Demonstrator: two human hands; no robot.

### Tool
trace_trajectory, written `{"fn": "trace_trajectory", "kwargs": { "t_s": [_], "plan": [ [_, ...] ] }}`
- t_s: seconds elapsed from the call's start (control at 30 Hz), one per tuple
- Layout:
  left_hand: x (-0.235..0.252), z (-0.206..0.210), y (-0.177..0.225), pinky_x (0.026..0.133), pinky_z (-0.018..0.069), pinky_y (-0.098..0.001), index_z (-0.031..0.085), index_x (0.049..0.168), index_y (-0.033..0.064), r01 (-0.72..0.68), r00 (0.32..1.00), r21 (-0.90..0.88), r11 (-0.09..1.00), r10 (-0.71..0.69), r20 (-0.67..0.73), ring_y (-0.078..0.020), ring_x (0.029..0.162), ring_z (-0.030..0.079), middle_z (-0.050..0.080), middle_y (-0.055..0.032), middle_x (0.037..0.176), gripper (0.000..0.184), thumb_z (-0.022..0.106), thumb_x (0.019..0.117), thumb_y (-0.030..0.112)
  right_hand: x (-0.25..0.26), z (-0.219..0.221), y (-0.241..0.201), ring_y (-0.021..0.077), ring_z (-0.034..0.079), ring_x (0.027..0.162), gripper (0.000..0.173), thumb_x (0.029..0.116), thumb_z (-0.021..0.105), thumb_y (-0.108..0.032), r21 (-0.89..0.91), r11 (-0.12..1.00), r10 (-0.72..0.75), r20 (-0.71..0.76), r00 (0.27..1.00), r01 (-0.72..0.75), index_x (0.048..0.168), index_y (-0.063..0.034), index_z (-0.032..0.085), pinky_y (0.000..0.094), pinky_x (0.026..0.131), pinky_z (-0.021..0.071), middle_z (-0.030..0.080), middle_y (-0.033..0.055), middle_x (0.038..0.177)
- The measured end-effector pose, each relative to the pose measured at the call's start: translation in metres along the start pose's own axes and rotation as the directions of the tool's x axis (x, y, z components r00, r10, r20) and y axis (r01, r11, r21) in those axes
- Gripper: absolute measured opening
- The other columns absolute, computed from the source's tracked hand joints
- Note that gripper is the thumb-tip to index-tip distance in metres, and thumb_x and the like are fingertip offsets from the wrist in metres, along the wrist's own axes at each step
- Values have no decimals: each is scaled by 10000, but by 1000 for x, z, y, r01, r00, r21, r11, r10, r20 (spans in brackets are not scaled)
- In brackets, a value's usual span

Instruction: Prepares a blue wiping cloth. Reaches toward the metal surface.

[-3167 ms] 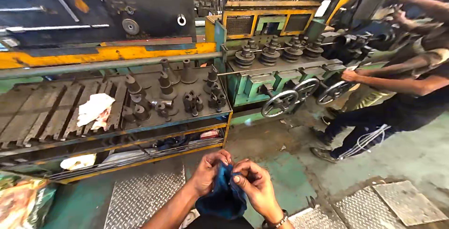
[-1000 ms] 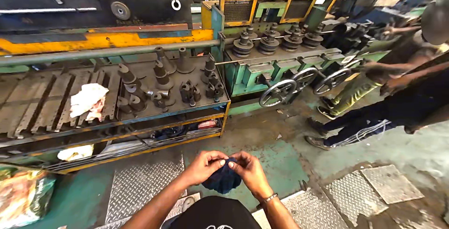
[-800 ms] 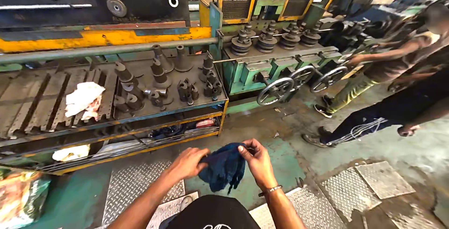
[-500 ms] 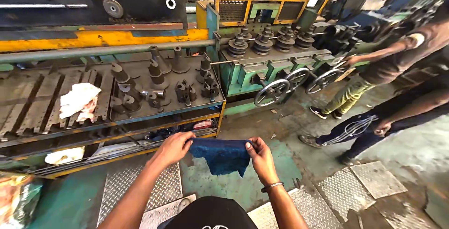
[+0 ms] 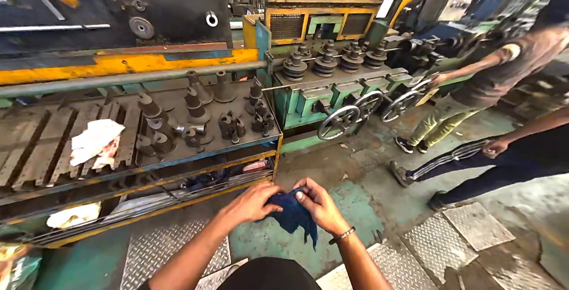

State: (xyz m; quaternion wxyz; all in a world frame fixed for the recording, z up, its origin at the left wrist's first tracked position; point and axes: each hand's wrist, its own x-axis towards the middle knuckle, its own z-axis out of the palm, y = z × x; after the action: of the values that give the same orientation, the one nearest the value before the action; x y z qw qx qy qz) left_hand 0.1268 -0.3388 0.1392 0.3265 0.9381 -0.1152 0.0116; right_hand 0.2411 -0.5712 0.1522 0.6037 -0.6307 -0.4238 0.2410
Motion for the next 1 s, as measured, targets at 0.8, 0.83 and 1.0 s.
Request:
{"fn": "trace_trajectory", "kwargs": {
  "t_s": [0.8,0.83,1.0],
  "plan": [
    [-10,17,-4,900,614,-393,663,1265,76,429,707,-590,684,-661,-251,-166,1015,715,710,-76,1203,314,635,957,135,-8,87,70,160,693,1131,125,989,659,-154,-154,984,-112,-115,987,94,1049,-58,713,335,914,637,648,87,1341],
    [-11,17,-2,914,610,-393,656,1289,89,452,702,-547,705,-659,-270,-161,1027,710,700,-69,1231,341,627,955,152,-6,87,70,160,698,1116,125,991,657,-154,-144,985,-111,-108,988,95,1049,-58,714,332,906,639,648,87,1340],
    [-16,9,6,980,583,-384,652,1316,105,486,671,-448,750,-649,-358,-156,1115,679,663,-71,1303,367,620,962,198,0,86,65,201,648,1222,413,939,749,-329,-125,978,-171,1,985,169,1224,-45,661,381,967,616,596,123,1409]
  ]
}}
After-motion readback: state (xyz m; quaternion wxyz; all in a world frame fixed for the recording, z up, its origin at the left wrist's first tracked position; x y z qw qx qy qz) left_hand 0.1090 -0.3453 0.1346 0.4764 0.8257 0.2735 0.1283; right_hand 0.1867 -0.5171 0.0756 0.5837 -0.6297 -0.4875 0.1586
